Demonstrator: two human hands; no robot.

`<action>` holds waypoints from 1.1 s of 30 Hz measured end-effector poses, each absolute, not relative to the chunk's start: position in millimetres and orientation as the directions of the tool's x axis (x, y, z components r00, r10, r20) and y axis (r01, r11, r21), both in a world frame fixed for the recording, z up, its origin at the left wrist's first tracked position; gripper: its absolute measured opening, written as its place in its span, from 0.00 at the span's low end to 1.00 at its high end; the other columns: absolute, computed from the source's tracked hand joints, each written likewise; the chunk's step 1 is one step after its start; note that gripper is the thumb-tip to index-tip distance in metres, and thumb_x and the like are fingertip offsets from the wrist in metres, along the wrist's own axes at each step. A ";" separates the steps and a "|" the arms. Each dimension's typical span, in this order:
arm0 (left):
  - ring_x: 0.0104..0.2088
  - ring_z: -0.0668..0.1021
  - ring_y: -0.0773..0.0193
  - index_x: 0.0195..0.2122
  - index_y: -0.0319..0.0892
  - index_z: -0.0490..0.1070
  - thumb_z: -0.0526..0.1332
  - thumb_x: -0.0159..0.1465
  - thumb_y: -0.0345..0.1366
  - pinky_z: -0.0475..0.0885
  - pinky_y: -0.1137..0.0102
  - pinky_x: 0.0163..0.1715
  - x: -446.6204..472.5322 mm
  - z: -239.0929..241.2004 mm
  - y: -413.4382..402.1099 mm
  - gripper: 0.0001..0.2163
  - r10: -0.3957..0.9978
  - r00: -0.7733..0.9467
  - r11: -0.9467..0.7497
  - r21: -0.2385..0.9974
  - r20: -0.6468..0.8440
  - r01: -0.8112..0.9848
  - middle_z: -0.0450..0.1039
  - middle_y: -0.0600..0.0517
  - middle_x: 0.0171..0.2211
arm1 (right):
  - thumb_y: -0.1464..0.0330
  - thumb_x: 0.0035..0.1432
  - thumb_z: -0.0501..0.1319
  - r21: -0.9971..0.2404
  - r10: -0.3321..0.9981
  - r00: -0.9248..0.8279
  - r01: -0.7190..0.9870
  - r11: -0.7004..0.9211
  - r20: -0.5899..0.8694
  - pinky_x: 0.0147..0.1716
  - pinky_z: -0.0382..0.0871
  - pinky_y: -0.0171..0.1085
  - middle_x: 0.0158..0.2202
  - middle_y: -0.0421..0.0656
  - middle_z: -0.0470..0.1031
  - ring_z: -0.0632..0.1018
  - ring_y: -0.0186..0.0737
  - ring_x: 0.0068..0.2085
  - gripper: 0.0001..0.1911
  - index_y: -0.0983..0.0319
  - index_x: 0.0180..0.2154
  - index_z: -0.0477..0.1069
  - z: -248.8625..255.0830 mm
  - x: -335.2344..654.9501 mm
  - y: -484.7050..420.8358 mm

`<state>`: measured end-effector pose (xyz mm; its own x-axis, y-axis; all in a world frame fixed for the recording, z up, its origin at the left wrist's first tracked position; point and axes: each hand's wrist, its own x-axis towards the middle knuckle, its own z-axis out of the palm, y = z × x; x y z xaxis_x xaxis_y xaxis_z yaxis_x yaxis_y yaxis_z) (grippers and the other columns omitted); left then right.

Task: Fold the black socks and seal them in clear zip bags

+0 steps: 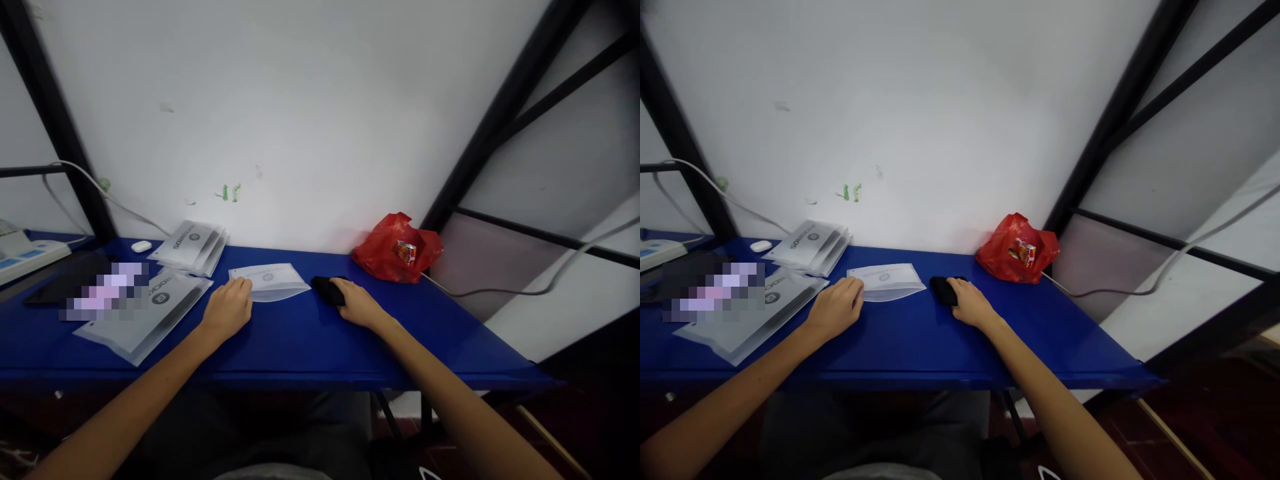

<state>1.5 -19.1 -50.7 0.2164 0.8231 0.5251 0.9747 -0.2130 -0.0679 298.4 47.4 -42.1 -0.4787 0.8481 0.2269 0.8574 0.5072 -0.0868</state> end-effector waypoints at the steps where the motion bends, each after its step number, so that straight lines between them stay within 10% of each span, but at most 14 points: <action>1: 0.36 0.73 0.56 0.35 0.38 0.68 0.48 0.61 0.26 0.67 0.65 0.33 2.8 -48.8 -19.1 0.10 0.828 0.219 -0.201 -0.091 0.516 0.975 0.71 0.45 0.33 | 0.79 0.46 0.54 -0.072 0.852 -0.475 0.863 0.500 0.222 0.49 0.62 0.40 0.52 0.52 0.69 0.71 0.45 0.51 0.30 0.67 0.54 0.61 -41.4 297.5 47.4; 10: 0.40 0.71 0.53 0.35 0.38 0.70 0.50 0.59 0.24 0.67 0.63 0.33 7.4 -39.4 -18.4 0.11 0.848 0.232 -0.150 -0.205 0.476 0.967 0.69 0.43 0.36 | 0.82 0.45 0.52 0.052 0.871 -0.461 0.887 0.459 0.169 0.46 0.64 0.39 0.53 0.51 0.69 0.72 0.46 0.50 0.31 0.66 0.53 0.63 -37.3 292.0 43.6; 19: 0.41 0.72 0.54 0.41 0.38 0.69 0.48 0.61 0.21 0.66 0.64 0.34 2.0 -30.8 -17.4 0.14 0.874 0.235 -0.151 -0.221 0.425 0.963 0.70 0.44 0.36 | 0.84 0.40 0.52 -0.121 0.804 -0.532 0.809 0.575 0.265 0.48 0.66 0.40 0.50 0.46 0.72 0.74 0.43 0.49 0.32 0.62 0.50 0.66 -27.0 294.5 18.5; 26: 0.42 0.72 0.53 0.43 0.38 0.69 0.50 0.60 0.21 0.66 0.64 0.35 2.2 -20.7 -21.4 0.14 0.865 0.302 -0.189 -0.298 0.400 0.936 0.71 0.44 0.37 | 0.79 0.49 0.55 -0.063 0.505 -0.537 0.640 0.765 0.676 0.52 0.67 0.46 0.53 0.49 0.70 0.71 0.45 0.54 0.28 0.61 0.54 0.63 -24.8 277.0 0.8; 33: 0.38 0.73 0.56 0.40 0.39 0.69 0.49 0.62 0.23 0.64 0.67 0.30 12.0 -14.0 -25.3 0.12 0.876 0.294 -0.215 -0.235 0.384 0.948 0.71 0.46 0.32 | 0.78 0.54 0.53 0.073 0.299 -0.722 0.434 0.898 0.624 0.54 0.65 0.44 0.57 0.51 0.65 0.64 0.43 0.59 0.30 0.62 0.59 0.57 -36.7 234.5 -13.6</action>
